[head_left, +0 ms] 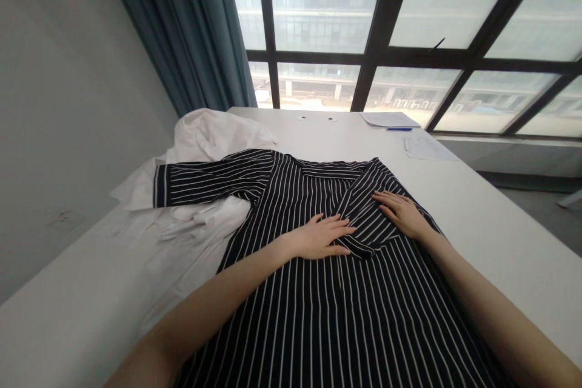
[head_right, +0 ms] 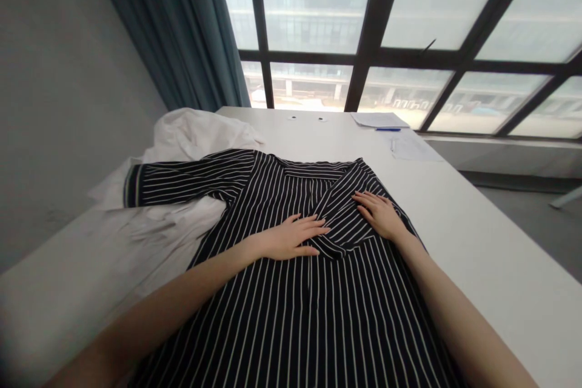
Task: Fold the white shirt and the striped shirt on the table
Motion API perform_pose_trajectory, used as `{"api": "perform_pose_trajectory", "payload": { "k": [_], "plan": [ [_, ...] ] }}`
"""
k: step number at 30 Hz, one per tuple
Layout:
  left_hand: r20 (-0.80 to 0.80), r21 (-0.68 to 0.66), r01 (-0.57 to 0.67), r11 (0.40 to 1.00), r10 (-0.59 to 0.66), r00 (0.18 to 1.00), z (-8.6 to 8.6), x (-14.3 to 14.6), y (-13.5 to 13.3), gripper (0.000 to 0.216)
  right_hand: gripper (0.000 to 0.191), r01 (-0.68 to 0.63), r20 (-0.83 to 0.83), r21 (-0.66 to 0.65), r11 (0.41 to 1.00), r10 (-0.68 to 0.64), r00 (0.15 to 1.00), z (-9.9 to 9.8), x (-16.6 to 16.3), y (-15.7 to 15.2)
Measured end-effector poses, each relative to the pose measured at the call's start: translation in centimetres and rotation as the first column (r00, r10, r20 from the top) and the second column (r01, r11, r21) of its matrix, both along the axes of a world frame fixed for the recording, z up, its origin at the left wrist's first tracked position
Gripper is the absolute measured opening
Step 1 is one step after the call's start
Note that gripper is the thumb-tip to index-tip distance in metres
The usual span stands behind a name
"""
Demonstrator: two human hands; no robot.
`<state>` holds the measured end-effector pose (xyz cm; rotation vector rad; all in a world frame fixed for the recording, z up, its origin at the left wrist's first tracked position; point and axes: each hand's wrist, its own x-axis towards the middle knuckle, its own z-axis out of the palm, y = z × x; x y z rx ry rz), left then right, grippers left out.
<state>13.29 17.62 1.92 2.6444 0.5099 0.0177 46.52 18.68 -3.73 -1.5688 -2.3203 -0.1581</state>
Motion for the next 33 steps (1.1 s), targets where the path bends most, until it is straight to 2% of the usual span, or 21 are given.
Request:
{"api": "perform_pose_trajectory", "payload": {
  "k": [2, 4, 6, 7, 8, 9, 10, 13, 14, 15, 17, 18, 20, 22, 23, 25, 28, 29, 30, 31, 33],
  "plan": [
    [-0.01, 0.016, -0.04, 0.999, 0.04, 0.999, 0.7, -1.3, 0.7, 0.061, 0.039, -0.001, 0.012, 0.01, 1.0, 0.001, 1.0, -0.1, 0.0, 0.0],
    [-0.006, 0.094, -0.14, 0.986, 0.142, 0.99, 1.6, -3.4, 1.8, 0.057, 0.039, -0.001, 0.019, 0.013, 1.0, 0.001, 1.0, -0.1, -0.1, 0.0],
    [0.044, 0.239, -0.341, 0.909, 0.341, 0.939, 2.8, -6.2, 3.3, 0.049, 0.04, 0.003, 0.027, 0.022, 1.0, -0.004, 1.0, -0.2, -0.1, -0.1],
    [0.078, 0.318, -0.458, 0.83, 0.459, 0.885, 3.4, -7.9, 4.0, 0.046, 0.041, 0.01, 0.033, 0.033, 0.999, -0.012, 0.999, -0.3, -0.2, -0.2],
    [0.132, 0.387, -0.588, 0.711, 0.588, 0.798, 4.1, -9.8, 4.6, 0.043, 0.041, 0.02, 0.04, 0.05, 0.999, -0.022, 0.999, -0.3, -0.2, -0.2],
    [0.192, 0.429, -0.703, 0.567, 0.704, 0.684, 4.7, -11.7, 5.1, 0.041, 0.042, 0.029, 0.049, 0.072, 0.997, -0.033, 0.998, -0.2, -0.3, -0.3],
    [0.236, 0.436, -0.771, 0.464, 0.768, 0.596, 5.3, -13.7, 5.5, 0.043, 0.042, 0.037, 0.06, 0.097, 0.995, -0.043, 0.997, -0.2, -0.4, -0.4],
    [0.357, 0.414, -0.879, 0.236, 0.847, 0.395, 6.1, -19.5, 6.2, 0.055, 0.041, 0.051, 0.099, 0.172, 0.984, -0.069, 0.993, 0.2, -0.7, -0.7],
    [0.429, 0.358, -0.92, 0.162, 0.846, 0.316, 6.0, -21.4, 6.3, 0.058, 0.04, 0.055, 0.114, 0.189, 0.981, -0.078, 0.99, 0.3, -0.9, -0.9],
    [0.475, 0.297, -0.944, 0.147, 0.834, 0.279, 5.8, -23.1, 6.5, 0.062, 0.039, 0.062, 0.129, 0.204, 0.977, -0.089, 0.988, 0.5, -1.0, -1.0],
    [0.457, 0.22, -0.941, 0.256, 0.825, 0.332, 5.0, -26.0, 7.1, 0.073, 0.038, 0.076, 0.156, 0.228, 0.971, -0.114, 0.981, 0.9, -1.3, -1.3],
    [0.451, 0.208, -0.939, 0.276, 0.824, 0.342, 4.6, -27.1, 7.4, 0.078, 0.037, 0.082, 0.17, 0.238, 0.968, -0.125, 0.977, 1.2, -1.4, -1.4],
    [0.484, 0.196, -0.962, 0.189, 0.835, 0.262, 3.7, -28.6, 7.8, 0.084, 0.036, 0.093, 0.198, 0.261, 0.961, -0.148, 0.969, 1.6, -1.6, -1.7],
    [0.517, 0.182, -0.982, 0.048, 0.845, 0.137, 3.5, -28.9, 7.8, 0.084, 0.036, 0.113, 0.208, 0.282, 0.953, -0.175, 0.962, 1.9, -1.8, -2.0],
    [0.523, 0.18, -0.984, 0.0, 0.847, 0.096, 3.6, -28.6, 7.7, 0.083, 0.036, 0.133, 0.195, 0.291, 0.947, -0.195, 0.961, 2.1, -2.0, -2.1],
    [0.536, 0.205, -0.978, -0.036, 0.84, 0.082, 4.6, -27.1, 7.2, 0.077, 0.036, 0.184, 0.113, 0.288, 0.94, -0.225, 0.968, 2.6, -2.6, -2.2],
    [0.583, 0.294, -0.956, -0.018, 0.796, 0.164, 7.5, -22.8, 6.0, 0.056, 0.034, 0.23, -0.194, 0.17, 0.958, -0.196, 0.961, 3.7, -4.8, -2.2],
    [0.587, 0.326, -0.945, -0.014, 0.787, 0.191, 8.5, -20.8, 5.5, 0.051, 0.034, 0.217, -0.347, 0.088, 0.972, -0.174, 0.922, 4.2, -6.0, -2.1],
    [0.567, 0.37, -0.929, 0.01, 0.79, 0.234, 9.5, -18.5, 4.9, 0.047, 0.034, 0.172, -0.508, -0.013, 0.985, -0.155, 0.847, 4.7, -7.3, -2.0],
    [0.531, 0.415, -0.908, 0.047, 0.798, 0.284, 10.3, -16.1, 4.0, 0.043, 0.036, 0.093, -0.662, -0.123, 0.988, -0.151, 0.734, 5.2, -8.8, -2.0],
    [0.432, 0.509, -0.838, 0.198, 0.783, 0.448, 11.2, -11.1, 1.8, 0.04, 0.04, -0.154, -0.871, -0.304, 0.94, -0.209, 0.444, 6.0, -11.7, -2.0]
  ]
}}
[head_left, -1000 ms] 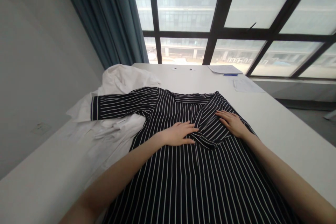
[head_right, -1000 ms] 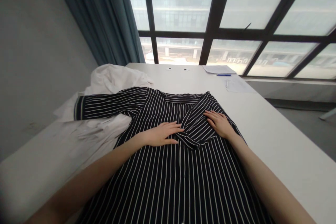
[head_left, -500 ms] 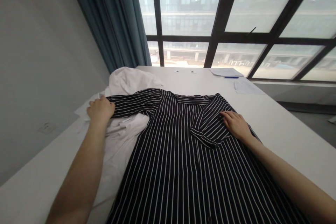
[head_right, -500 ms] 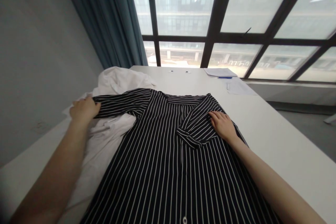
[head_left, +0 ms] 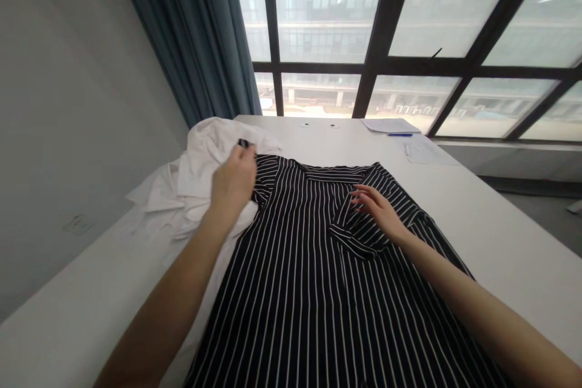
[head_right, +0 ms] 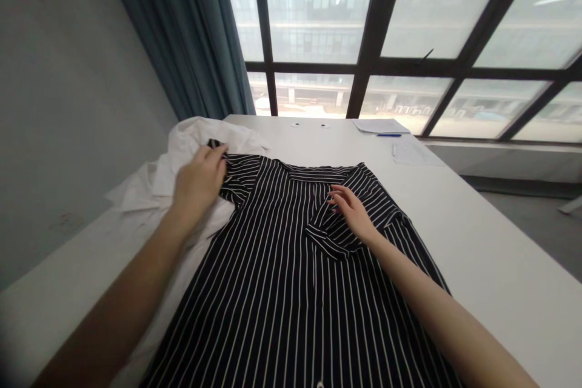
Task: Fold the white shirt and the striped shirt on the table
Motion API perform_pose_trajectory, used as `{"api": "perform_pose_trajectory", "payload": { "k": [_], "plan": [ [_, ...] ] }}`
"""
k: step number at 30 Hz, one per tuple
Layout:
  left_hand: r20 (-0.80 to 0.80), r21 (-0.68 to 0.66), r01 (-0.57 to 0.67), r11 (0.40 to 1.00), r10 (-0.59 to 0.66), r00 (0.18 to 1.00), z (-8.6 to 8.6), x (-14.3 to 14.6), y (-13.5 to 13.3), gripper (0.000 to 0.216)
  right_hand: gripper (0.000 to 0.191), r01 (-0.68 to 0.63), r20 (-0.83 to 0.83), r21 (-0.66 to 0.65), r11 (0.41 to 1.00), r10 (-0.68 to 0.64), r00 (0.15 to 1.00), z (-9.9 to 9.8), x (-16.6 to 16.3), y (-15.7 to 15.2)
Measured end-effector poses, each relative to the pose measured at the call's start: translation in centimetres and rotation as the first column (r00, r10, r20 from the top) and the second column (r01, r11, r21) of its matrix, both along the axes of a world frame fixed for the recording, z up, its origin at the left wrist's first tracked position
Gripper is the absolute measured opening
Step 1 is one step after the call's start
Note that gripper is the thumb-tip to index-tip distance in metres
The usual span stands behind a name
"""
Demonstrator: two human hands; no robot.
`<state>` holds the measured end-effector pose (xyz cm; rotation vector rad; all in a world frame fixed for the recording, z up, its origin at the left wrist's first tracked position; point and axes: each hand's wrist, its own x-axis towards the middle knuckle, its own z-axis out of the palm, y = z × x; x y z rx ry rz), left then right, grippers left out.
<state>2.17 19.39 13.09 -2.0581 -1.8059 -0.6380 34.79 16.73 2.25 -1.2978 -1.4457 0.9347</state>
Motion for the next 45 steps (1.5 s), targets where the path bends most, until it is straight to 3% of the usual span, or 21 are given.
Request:
{"api": "perform_pose_trajectory", "payload": {
  "k": [1, 2, 3, 4, 5, 6, 7, 8, 10, 13, 15, 19, 23, 27, 32, 36, 41, 45],
  "plan": [
    [-0.064, -0.057, 0.144, 0.988, -0.147, 0.987, 0.1, 2.3, -1.4, 0.042, 0.042, -0.074, -0.17, -0.082, 0.994, 0.059, 0.984, 0.2, -1.4, 0.0],
    [-0.124, -0.149, 0.335, 0.93, -0.353, 0.927, -0.1, 4.4, -2.9, 0.046, 0.042, -0.13, -0.302, -0.144, 0.981, 0.081, 0.95, 0.3, -2.5, 0.0],
    [-0.155, -0.23, 0.529, 0.817, -0.568, 0.809, -0.4, 6.1, -4.4, 0.05, 0.042, -0.158, -0.39, -0.196, 0.968, 0.071, 0.918, 0.3, -3.5, 0.1],
    [-0.163, -0.298, 0.694, 0.656, -0.751, 0.64, -0.9, 7.5, -5.8, 0.05, 0.041, -0.163, -0.439, -0.24, 0.957, 0.042, 0.897, 0.1, -4.2, 0.1],
    [-0.141, -0.341, 0.782, 0.521, -0.851, 0.505, -1.3, 8.5, -7.0, 0.045, 0.04, -0.155, -0.46, -0.275, 0.949, 0.012, 0.888, -0.1, -4.7, 0.2],
    [-0.106, -0.367, 0.829, 0.423, -0.904, 0.414, -1.7, 9.1, -7.8, 0.04, 0.04, -0.143, -0.466, -0.301, 0.943, -0.015, 0.884, -0.4, -4.9, 0.3],
    [-0.072, -0.385, 0.849, 0.363, -0.928, 0.365, -2.1, 9.3, -8.3, 0.035, 0.038, -0.126, -0.462, -0.322, 0.938, -0.04, 0.886, -0.7, -4.8, 0.4],
    [-0.042, -0.396, 0.848, 0.352, -0.93, 0.366, -2.5, 9.3, -8.4, 0.031, 0.037, -0.111, -0.453, -0.338, 0.934, -0.059, 0.89, -0.9, -4.7, 0.4],
    [-0.011, -0.407, 0.812, 0.419, -0.891, 0.454, -3.1, 8.5, -7.3, 0.028, 0.038, -0.066, -0.418, -0.358, 0.931, -0.097, 0.903, -1.3, -4.0, 0.6],
    [-0.051, -0.367, 0.714, 0.596, -0.78, 0.624, -4.8, 6.4, -4.2, 0.032, 0.052, 0.016, -0.314, -0.357, 0.934, -0.136, 0.94, -1.6, -3.0, 0.7],
    [-0.122, -0.323, 0.635, 0.701, -0.697, 0.707, -6.4, 4.9, -2.1, 0.045, 0.06, 0.055, -0.209, -0.337, 0.94, -0.132, 0.969, -1.7, -2.5, 0.9],
    [-0.209, -0.275, 0.525, 0.805, -0.583, 0.785, -10.2, 2.0, 0.6, 0.064, 0.067, 0.144, -0.013, -0.304, 0.942, -0.156, 0.988, -1.8, -2.3, 1.5],
    [-0.219, -0.289, 0.466, 0.837, -0.531, 0.818, -12.7, 0.0, 2.0, 0.059, 0.06, 0.131, -0.116, -0.261, 0.956, -0.166, 0.979, -1.7, -2.0, 1.8],
    [-0.209, -0.28, 0.452, 0.847, -0.513, 0.832, -13.3, -1.0, 2.6, 0.056, 0.053, 0.135, -0.146, -0.23, 0.964, -0.172, 0.974, -1.4, -0.4, 1.6],
    [-0.233, -0.319, 0.393, 0.862, -0.473, 0.85, -12.6, -0.8, 2.2, 0.057, 0.034, 0.084, 0.043, -0.269, 0.959, -0.075, 0.996, -1.9, 1.8, 0.5],
    [-0.182, -0.386, 0.378, 0.842, -0.471, 0.863, -10.6, 0.4, 2.8, 0.046, 0.049, 0.064, 0.184, -0.24, 0.969, -0.019, 0.983, -2.8, 1.8, -0.1],
    [-0.094, -0.316, 0.36, 0.878, -0.406, 0.909, -8.6, 2.9, 7.2, 0.041, 0.052, 0.086, 0.31, -0.172, 0.981, -0.029, 0.95, -3.0, 0.6, 0.0],
    [-0.127, -0.335, 0.32, 0.886, -0.379, 0.917, -9.6, 4.5, 11.1, 0.043, 0.045, 0.095, 0.288, -0.159, 0.983, -0.046, 0.956, -2.6, -0.3, -0.2]
  ]
}}
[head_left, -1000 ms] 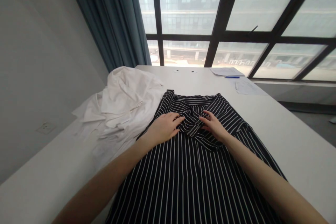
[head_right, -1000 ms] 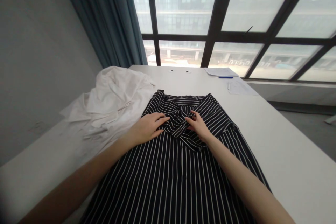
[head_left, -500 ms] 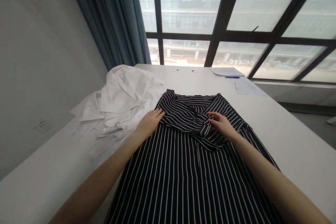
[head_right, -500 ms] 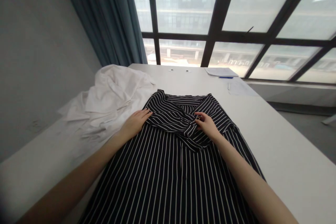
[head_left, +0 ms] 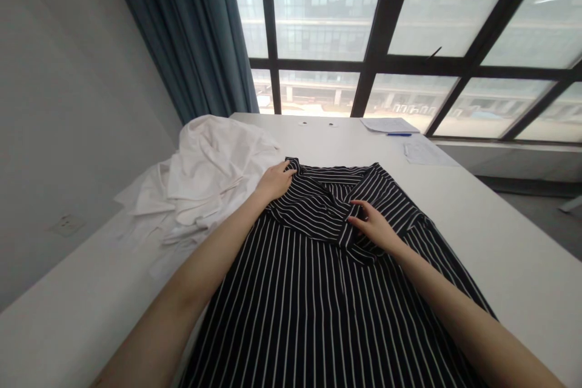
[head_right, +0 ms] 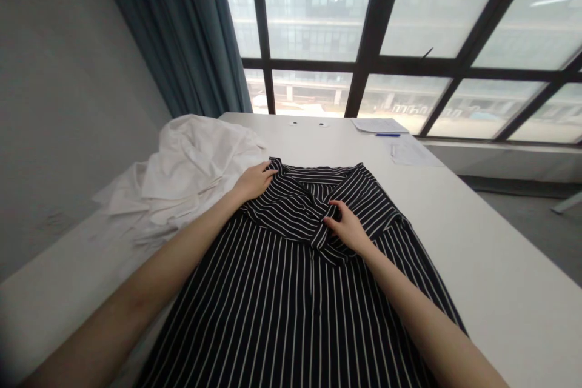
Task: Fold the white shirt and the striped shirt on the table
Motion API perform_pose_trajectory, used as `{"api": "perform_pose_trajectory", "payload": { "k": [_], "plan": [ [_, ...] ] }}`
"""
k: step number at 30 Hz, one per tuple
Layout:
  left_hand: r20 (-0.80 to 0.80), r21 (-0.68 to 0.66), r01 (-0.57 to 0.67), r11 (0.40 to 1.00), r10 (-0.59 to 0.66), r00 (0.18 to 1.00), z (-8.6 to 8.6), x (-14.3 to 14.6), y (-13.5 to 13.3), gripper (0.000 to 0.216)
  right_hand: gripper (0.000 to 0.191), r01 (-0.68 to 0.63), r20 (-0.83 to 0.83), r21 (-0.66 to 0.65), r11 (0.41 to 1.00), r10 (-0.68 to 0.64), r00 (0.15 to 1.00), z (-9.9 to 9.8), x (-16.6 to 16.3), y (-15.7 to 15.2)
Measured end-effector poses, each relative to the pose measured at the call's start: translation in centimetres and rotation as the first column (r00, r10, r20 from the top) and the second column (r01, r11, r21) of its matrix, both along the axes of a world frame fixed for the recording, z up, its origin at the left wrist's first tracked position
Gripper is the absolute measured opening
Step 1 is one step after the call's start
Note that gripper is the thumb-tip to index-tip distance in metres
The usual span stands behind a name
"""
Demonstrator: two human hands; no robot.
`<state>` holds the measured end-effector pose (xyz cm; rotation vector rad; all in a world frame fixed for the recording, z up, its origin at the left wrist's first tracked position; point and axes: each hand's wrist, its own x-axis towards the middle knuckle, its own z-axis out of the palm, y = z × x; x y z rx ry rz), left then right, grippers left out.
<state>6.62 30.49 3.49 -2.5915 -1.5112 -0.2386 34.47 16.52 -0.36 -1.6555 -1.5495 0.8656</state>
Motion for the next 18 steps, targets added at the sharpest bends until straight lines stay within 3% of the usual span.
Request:
{"api": "perform_pose_trajectory", "payload": {
  "k": [6, 10, 15, 18],
  "plan": [
    [-0.071, -0.028, -0.087, 0.996, 0.084, 0.994, -2.1, -0.2, 2.4, 0.05, 0.056, -0.042, -0.222, -0.063, 0.997, 0.027, 0.975, 2.2, -1.8, -1.9],
    [-0.089, -0.023, -0.11, 0.994, 0.108, 0.99, -2.5, -1.1, 3.0, 0.054, 0.049, -0.071, -0.344, -0.061, 0.996, 0.046, 0.938, 3.6, -2.6, -3.7],
    [-0.062, -0.01, -0.169, 0.986, 0.168, 0.984, -2.6, -1.7, 3.9, 0.057, 0.034, -0.041, -0.15, -0.076, 0.996, 0.03, 0.988, 2.0, -2.2, -3.9],
    [-0.002, -0.029, -0.189, 0.982, 0.189, 0.982, -2.4, -1.7, 4.6, 0.049, 0.033, -0.041, -0.199, -0.125, 0.991, 0.016, 0.98, 0.9, -1.9, -3.4]
  ]
}}
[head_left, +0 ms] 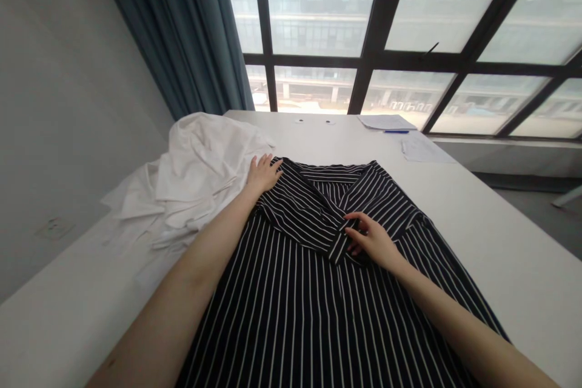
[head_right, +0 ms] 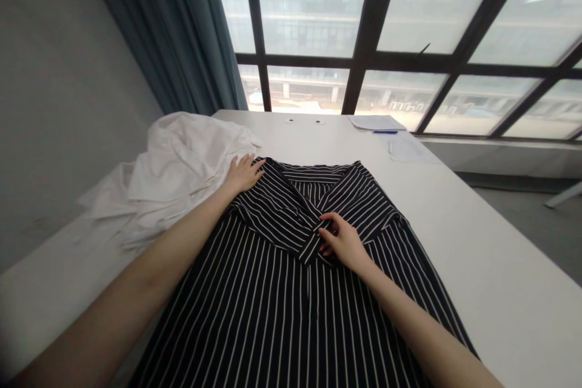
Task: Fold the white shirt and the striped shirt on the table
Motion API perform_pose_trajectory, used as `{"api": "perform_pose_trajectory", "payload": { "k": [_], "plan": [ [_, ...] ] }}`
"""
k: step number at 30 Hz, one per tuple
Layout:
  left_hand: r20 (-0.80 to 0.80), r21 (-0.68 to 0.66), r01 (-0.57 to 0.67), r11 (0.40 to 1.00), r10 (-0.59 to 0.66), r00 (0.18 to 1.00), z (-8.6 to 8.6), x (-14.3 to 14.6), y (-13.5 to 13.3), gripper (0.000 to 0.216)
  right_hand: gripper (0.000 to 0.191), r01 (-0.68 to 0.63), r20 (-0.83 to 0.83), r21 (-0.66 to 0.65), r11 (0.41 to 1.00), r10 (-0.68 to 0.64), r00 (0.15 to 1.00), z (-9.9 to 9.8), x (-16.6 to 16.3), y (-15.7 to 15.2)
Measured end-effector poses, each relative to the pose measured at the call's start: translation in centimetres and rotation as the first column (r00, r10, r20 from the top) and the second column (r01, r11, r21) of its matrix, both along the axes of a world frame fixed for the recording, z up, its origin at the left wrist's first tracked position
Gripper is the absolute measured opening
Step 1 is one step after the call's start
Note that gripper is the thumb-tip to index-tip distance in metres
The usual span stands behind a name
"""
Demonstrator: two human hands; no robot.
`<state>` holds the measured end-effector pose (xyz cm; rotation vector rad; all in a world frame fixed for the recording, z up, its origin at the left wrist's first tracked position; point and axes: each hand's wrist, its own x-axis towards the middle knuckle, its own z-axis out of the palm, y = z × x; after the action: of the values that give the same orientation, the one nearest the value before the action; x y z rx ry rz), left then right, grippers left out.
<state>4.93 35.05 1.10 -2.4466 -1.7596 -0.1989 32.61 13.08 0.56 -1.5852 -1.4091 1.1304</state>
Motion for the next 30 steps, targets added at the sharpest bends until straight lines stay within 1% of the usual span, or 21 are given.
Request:
{"api": "perform_pose_trajectory", "payload": {
  "k": [2, 5, 7, 9, 12, 15, 18, 20, 23, 25, 26, 28, 29, 30],
  "plan": [
    [0.027, -0.001, -0.016, 1.0, 0.016, 1.0, 0.3, 0.0, 0.5, 0.046, 0.038, -0.025, -0.022, 0.016, 1.0, 0.025, 0.999, -0.2, 0.1, 0.2],
    [0.066, -0.005, -0.041, 0.999, 0.042, 0.997, 0.7, 0.1, 1.5, 0.046, 0.043, -0.101, 0.042, 0.047, 0.994, 0.099, 0.994, -0.1, -0.2, 0.3],
    [0.079, -0.017, -0.042, 0.999, 0.043, 0.996, 0.9, 0.3, 2.3, 0.046, 0.042, -0.146, 0.093, 0.031, 0.989, 0.143, 0.985, 0.1, -0.5, 0.3],
    [0.082, -0.041, -0.023, 0.999, 0.026, 0.996, 1.1, 0.5, 3.1, 0.045, 0.038, -0.182, 0.114, -0.016, 0.983, 0.183, 0.977, 0.4, -1.0, 0.4],
    [0.071, -0.075, -0.001, 0.997, 0.007, 0.997, 1.1, 1.0, 4.0, 0.04, 0.028, -0.243, 0.051, -0.102, 0.965, 0.249, 0.967, 1.2, -1.8, 0.2],
    [0.051, -0.073, 0.003, 0.997, 0.001, 0.999, 1.0, 1.1, 4.4, 0.033, 0.023, -0.29, -0.074, -0.124, 0.949, 0.283, 0.956, 2.7, -2.5, -0.5],
    [0.044, -0.03, 0.02, 0.999, -0.019, 0.999, 0.8, 0.7, 4.2, 0.028, 0.025, -0.323, -0.171, -0.123, 0.938, 0.301, 0.938, 3.8, -2.8, -1.3],
    [0.046, 0.007, 0.027, 1.0, -0.028, 0.999, 0.6, 0.4, 3.9, 0.027, 0.027, -0.336, -0.19, -0.152, 0.929, 0.306, 0.933, 3.8, -2.8, -1.6],
    [0.059, 0.071, 0.015, 0.997, -0.02, 0.998, 0.7, 0.1, 3.2, 0.028, 0.031, -0.328, -0.158, -0.205, 0.922, 0.299, 0.941, 2.9, -2.3, -1.6],
    [0.073, 0.122, 0.001, 0.992, -0.01, 0.997, 1.2, 0.4, 2.6, 0.033, 0.034, -0.331, -0.137, -0.227, 0.916, 0.306, 0.942, 2.4, -1.8, -1.6],
    [0.079, 0.148, -0.004, 0.989, -0.007, 0.997, 1.5, 0.6, 2.3, 0.035, 0.035, -0.352, -0.136, -0.237, 0.905, 0.328, 0.935, 2.4, -1.5, -1.5],
    [0.083, 0.184, -0.004, 0.983, -0.012, 0.996, 2.2, 1.4, 1.5, 0.034, 0.035, -0.401, -0.124, -0.245, 0.882, 0.382, 0.916, 2.9, -1.1, -1.5],
    [0.079, 0.189, 0.009, 0.982, -0.024, 0.997, 2.5, 1.9, 1.0, 0.033, 0.034, -0.411, -0.102, -0.235, 0.881, 0.398, 0.912, 3.4, -0.9, -1.3],
    [0.07, 0.183, 0.032, 0.983, -0.045, 0.997, 2.7, 2.5, 0.4, 0.032, 0.032, -0.4, -0.07, -0.211, 0.892, 0.395, 0.916, 3.8, -0.8, -1.2]
  ]
}}
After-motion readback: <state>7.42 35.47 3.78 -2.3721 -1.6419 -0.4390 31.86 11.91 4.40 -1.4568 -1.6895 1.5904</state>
